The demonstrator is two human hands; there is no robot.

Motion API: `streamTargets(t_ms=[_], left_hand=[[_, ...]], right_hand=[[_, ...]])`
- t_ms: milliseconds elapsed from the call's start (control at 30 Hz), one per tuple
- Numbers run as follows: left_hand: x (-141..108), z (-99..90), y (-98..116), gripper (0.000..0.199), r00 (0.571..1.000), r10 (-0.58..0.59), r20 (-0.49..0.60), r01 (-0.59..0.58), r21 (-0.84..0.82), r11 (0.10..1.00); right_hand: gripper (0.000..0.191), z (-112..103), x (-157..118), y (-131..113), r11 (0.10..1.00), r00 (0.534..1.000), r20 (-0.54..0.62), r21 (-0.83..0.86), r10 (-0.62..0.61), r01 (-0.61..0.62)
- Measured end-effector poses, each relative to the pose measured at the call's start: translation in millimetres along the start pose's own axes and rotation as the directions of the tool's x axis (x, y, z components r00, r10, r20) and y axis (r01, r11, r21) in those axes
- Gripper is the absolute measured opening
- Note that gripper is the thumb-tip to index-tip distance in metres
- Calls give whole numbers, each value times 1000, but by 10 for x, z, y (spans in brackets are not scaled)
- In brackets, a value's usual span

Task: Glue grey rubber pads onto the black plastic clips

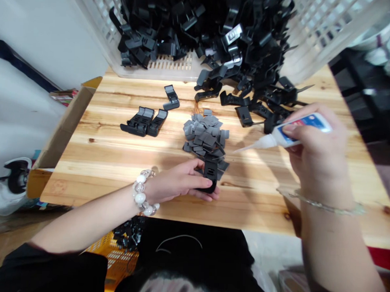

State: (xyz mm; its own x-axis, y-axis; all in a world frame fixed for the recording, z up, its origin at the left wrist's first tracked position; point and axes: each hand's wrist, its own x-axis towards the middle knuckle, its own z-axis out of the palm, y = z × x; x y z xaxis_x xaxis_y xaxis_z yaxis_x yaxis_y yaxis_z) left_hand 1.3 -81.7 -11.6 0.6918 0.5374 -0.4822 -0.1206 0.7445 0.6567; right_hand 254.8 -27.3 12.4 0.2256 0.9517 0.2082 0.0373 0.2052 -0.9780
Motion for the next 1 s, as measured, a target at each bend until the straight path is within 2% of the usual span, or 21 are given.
streamTargets(t_ms=[300, 1000], left_hand=[[-5, 16, 16, 35, 1000, 1, -21, -1, 26, 1000], [2, 11, 1, 33, 999, 21, -26, -20, 57, 998]], right_hand=[[10, -3, -2, -2, 999, 999, 37, 14, 34, -34], [12, -38, -13, -6, 1000, 999, 52, -6, 1, -1]])
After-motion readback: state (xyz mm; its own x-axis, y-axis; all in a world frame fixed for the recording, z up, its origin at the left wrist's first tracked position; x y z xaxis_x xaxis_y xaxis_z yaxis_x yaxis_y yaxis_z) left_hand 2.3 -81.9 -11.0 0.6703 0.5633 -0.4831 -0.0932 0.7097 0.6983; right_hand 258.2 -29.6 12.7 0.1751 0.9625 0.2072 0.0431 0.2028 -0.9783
